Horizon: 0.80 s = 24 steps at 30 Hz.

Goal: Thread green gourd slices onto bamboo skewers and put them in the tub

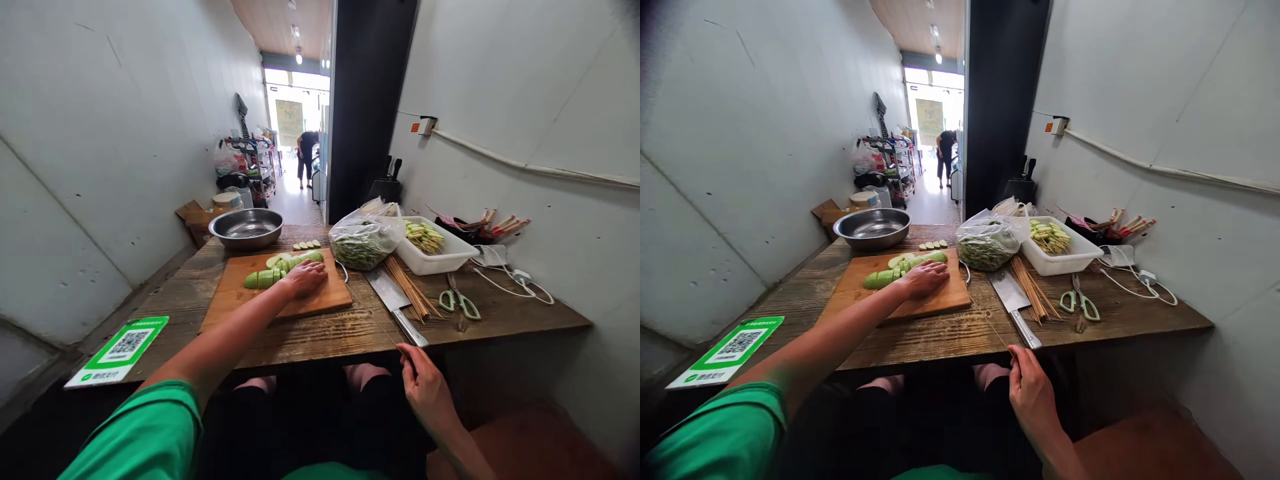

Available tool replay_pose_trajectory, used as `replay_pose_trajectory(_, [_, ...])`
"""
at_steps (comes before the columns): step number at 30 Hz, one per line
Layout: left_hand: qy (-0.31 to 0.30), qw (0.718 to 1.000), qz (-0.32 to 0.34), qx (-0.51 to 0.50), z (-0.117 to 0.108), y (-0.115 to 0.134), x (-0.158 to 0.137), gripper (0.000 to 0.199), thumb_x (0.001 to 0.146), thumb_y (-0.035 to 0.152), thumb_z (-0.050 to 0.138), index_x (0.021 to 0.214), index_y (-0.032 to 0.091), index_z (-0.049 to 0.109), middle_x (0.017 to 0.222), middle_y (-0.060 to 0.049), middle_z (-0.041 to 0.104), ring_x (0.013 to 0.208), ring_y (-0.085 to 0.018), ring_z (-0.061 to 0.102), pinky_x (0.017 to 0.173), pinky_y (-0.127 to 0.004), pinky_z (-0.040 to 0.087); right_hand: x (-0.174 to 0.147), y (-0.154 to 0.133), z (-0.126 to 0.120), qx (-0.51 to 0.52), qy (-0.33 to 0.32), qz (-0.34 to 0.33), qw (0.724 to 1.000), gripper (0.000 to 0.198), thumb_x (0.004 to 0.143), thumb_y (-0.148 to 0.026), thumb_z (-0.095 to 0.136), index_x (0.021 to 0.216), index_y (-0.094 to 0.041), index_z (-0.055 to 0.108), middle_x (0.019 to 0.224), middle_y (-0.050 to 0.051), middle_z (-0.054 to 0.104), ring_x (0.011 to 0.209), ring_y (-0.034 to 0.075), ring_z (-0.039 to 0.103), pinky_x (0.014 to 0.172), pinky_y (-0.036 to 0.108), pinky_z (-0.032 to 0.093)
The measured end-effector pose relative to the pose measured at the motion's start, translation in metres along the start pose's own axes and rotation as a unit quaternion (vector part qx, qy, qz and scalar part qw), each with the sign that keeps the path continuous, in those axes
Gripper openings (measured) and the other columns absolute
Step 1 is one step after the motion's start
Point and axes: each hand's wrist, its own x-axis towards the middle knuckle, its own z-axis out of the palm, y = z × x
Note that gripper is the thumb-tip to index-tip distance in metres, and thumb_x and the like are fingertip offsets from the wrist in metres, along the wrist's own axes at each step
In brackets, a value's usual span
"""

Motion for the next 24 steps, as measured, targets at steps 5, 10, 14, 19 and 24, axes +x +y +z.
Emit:
replay_pose_trajectory(5, [0.026, 0.999, 0.019, -0.033, -0.016, -0.011, -0.015, 0.043, 0.084, 0.040, 0.038, 0.125, 0.027, 0.047, 0.134, -0.003, 0.044, 0.122, -0.021, 0.040, 0.104, -0.035, 0.023, 0.015, 0.001, 0.012, 0.045, -0.002, -0.019, 0.999, 0.028, 0.082, -0.016, 0.037, 0.103, -0.020, 0.055, 0.091, 0.008, 0.062, 0.084, 0.020, 0.061, 0.075, 0.034, 0.052])
replay_pose_trajectory(10, [0.063, 0.940, -0.334, -0.028, -0.032, -0.067, -0.022, 0.043, 0.080, 0.035, 0.045, 0.117, 0.014, 0.052, 0.121, -0.013, 0.055, 0.112, -0.023, 0.049, 0.091, -0.034, 0.036, 0.037, -0.004, 0.018, 0.080, -0.003, -0.018, 0.997, 0.023, 0.082, -0.018, 0.038, 0.101, -0.020, 0.052, 0.088, 0.007, 0.062, 0.080, 0.019, 0.061, 0.071, 0.032, 0.052])
replay_pose_trajectory(14, [0.000, 0.905, -0.424, -0.031, -0.030, -0.113, -0.032, 0.030, 0.064, 0.033, 0.062, 0.086, 0.013, 0.065, 0.088, -0.013, 0.067, 0.090, -0.027, 0.059, 0.073, -0.030, 0.042, 0.050, -0.010, 0.026, 0.130, -0.023, 0.005, 0.991, 0.019, 0.084, -0.023, 0.040, 0.099, -0.019, 0.051, 0.078, 0.004, 0.062, 0.071, 0.017, 0.061, 0.063, 0.027, 0.051])
replay_pose_trajectory(19, [-0.007, 0.899, -0.434, -0.058, -0.018, -0.121, -0.034, 0.024, 0.063, 0.037, 0.062, 0.077, 0.017, 0.065, 0.079, -0.007, 0.067, 0.076, -0.020, 0.060, 0.063, -0.025, 0.041, 0.064, -0.026, 0.034, 0.184, -0.043, 0.034, 0.981, 0.027, 0.087, -0.029, 0.038, 0.109, -0.018, 0.049, 0.064, -0.001, 0.057, 0.055, 0.013, 0.056, 0.054, 0.023, 0.046])
replay_pose_trajectory(24, [0.063, 0.899, -0.429, -0.057, -0.015, -0.113, -0.038, 0.026, 0.065, 0.025, 0.060, 0.089, 0.016, 0.061, 0.089, -0.007, 0.065, 0.080, -0.019, 0.058, 0.066, -0.025, 0.042, 0.080, -0.045, 0.038, 0.224, -0.066, 0.013, 0.972, 0.031, 0.090, -0.028, 0.032, 0.117, -0.019, 0.045, 0.076, 0.001, 0.062, 0.055, 0.011, 0.054, 0.054, 0.022, 0.045])
